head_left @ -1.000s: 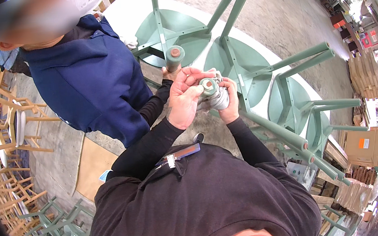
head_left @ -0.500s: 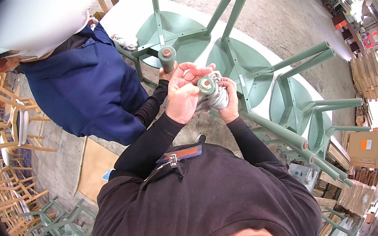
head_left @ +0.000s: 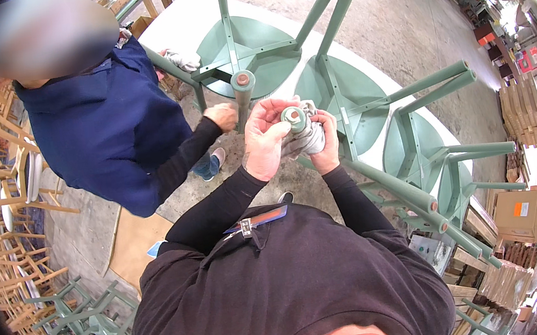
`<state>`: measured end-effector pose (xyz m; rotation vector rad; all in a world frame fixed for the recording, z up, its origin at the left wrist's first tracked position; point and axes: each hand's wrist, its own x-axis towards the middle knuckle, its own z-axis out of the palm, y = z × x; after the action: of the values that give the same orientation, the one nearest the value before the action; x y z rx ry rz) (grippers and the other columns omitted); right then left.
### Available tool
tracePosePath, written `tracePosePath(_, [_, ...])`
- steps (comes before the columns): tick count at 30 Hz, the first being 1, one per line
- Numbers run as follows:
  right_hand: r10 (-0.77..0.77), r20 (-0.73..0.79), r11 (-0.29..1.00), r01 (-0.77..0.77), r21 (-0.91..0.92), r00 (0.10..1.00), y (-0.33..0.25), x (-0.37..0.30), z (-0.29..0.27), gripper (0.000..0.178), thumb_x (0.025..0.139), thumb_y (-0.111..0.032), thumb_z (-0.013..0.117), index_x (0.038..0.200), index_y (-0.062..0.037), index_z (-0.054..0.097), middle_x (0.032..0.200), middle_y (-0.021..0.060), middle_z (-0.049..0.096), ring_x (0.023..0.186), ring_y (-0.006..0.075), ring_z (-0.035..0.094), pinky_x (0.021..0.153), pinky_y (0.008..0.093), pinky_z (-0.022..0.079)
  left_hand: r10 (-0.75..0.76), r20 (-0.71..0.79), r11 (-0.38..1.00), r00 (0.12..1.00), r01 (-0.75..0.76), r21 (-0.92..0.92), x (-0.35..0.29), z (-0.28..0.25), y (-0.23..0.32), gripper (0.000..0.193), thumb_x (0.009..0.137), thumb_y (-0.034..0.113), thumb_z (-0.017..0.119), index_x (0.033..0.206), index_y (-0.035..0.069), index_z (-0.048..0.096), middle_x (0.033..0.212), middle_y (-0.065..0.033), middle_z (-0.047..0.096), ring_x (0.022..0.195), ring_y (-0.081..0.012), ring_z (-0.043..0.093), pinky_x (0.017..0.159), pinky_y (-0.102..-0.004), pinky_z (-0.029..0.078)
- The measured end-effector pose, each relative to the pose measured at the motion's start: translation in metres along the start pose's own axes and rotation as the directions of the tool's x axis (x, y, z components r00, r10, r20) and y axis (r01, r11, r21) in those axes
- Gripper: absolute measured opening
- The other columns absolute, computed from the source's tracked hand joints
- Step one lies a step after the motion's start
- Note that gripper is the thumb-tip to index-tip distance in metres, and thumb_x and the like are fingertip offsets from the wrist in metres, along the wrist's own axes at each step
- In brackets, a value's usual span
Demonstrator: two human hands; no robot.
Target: The person wipes the underside and legs of an inverted green metal chair with a cloth, rotating the chair to access different areas. A coworker assists by holding and repositioning the chair during the process.
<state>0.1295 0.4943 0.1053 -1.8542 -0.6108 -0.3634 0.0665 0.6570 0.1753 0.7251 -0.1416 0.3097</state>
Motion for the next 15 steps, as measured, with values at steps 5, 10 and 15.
tracePosePath(5, [-0.009, 0.002, 1.0, 0.009, -0.016, 1.0, -0.002, 0.0, 0.0, 0.057, 0.069, -0.014, 0.088, 0.117, -0.0078, 0.058, 0.133, 0.0176, 0.05, 0.125, 0.034, 0.052, 0.106, 0.0417, 0.043, 0.01, 0.026, 0.998, 1.0, -0.008, -0.06, 0.001, -0.003, 0.0, 0.042, 0.084, -0.001, 0.058, 0.126, -0.002, 0.056, 0.13, -0.0177, 0.065, 0.129, -0.0272, 0.058, 0.116, -0.0406, 0.04])
tracePosePath(10, [-0.009, -0.011, 1.0, 0.009, -0.008, 1.0, -0.001, -0.001, 0.001, 0.056, 0.069, -0.013, 0.087, 0.117, -0.0077, 0.058, 0.132, 0.0177, 0.051, 0.124, 0.034, 0.052, 0.105, 0.0416, 0.044, -0.063, 0.032, 0.986, 0.997, 0.068, -0.153, -0.01, -0.027, -0.021, 0.048, 0.093, 0.02, 0.067, 0.135, 0.0, 0.054, 0.141, -0.0131, 0.058, 0.133, -0.0245, 0.053, 0.115, -0.0407, 0.039])
tracePosePath(15, [-0.023, -0.017, 1.0, 0.023, -0.004, 1.0, -0.002, 0.0, 0.001, 0.054, 0.07, -0.012, 0.085, 0.117, -0.0077, 0.058, 0.132, 0.0178, 0.051, 0.123, 0.034, 0.053, 0.104, 0.0415, 0.044, 0.002, 0.139, 0.969, 0.99, 0.033, -0.243, -0.021, -0.053, -0.037, 0.045, 0.097, 0.022, 0.067, 0.138, 0.005, 0.056, 0.143, -0.0084, 0.056, 0.131, -0.0226, 0.054, 0.111, -0.0374, 0.041])
